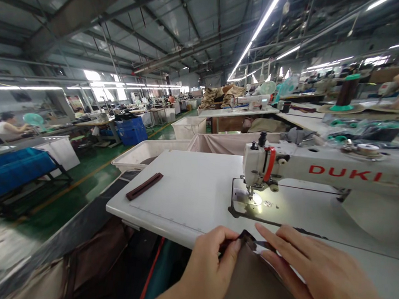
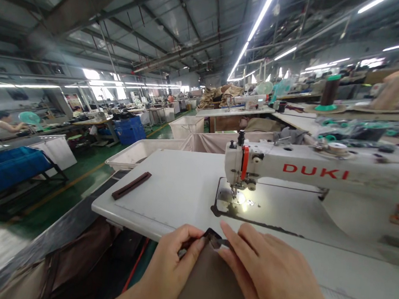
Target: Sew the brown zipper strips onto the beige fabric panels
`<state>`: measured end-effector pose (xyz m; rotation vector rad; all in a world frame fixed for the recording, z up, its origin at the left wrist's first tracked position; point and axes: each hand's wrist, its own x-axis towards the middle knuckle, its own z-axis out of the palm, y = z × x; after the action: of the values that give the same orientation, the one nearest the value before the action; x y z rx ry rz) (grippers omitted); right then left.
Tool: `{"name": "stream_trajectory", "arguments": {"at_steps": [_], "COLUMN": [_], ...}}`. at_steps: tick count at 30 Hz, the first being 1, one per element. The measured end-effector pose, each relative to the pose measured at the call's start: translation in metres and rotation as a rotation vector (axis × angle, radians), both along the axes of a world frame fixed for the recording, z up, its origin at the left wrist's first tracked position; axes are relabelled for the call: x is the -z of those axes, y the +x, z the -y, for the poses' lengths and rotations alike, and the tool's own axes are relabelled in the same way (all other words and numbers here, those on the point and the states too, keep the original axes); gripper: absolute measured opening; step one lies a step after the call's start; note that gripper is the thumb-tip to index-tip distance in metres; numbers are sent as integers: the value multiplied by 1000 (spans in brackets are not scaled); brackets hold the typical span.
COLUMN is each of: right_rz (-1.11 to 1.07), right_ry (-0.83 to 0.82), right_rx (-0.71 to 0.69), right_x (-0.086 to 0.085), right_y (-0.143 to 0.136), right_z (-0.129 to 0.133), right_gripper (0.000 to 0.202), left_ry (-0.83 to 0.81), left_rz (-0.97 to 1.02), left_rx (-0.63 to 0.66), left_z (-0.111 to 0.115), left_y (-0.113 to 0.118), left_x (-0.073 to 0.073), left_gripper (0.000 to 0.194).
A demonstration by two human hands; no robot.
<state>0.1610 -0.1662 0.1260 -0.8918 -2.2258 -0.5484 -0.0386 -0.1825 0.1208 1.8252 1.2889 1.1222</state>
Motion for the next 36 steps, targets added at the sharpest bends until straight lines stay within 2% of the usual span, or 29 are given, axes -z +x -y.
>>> {"name": "stream_trajectory", "arguments": {"at_steps": [4,8,11,13,15,20,22,24,26,28,32,34,36], "right_rz": [47,76,88,83,73,-41,-116,-206,-305,-379,-370,-354,-322], "right_ry": [-69,-59,-71,-134,-304,-1010,-1181,-1263,-1260,-1190,-1022,-951,-871], "right_rx": [17,32,3,-32,-65,-38,-70,-141,-191,-208,-100,-65,-90], "right_x": [-3,-4,-7,-9,-11,-22,-27,-30,-29,-22,4,17,28], "right_y": [-1,-2,1,5,7,5,4,6,10,14,5,-5,-13], "right_z": [-1,-2,-3,-4,-8,-19,-20,-19,-15,-11,-4,0,5], "right_gripper": [30,32,33,34,32,32,39,47,49,47,33,26,19], "left_ry": [90,177,211,212,193,103,68,36,16,9,8,-74,-201], "left_rz": [-96,-157,-168,-173,-172,-92,-67,-57,-57,-54,8,106,216], "left_rx": [12,28,52,80,106,151,156,135,98,59,46,71,92], "left_z": [3,4,3,2,2,2,0,-2,-4,-4,-3,-3,-4], "left_y": [2,2,2,2,3,8,10,10,11,11,13,15,16], "left_x": [2,6,7,7,6,3,2,2,3,4,6,6,6], "left_gripper": [19,18,18,19,19,19,18,17,17,18,19,22,27]}}
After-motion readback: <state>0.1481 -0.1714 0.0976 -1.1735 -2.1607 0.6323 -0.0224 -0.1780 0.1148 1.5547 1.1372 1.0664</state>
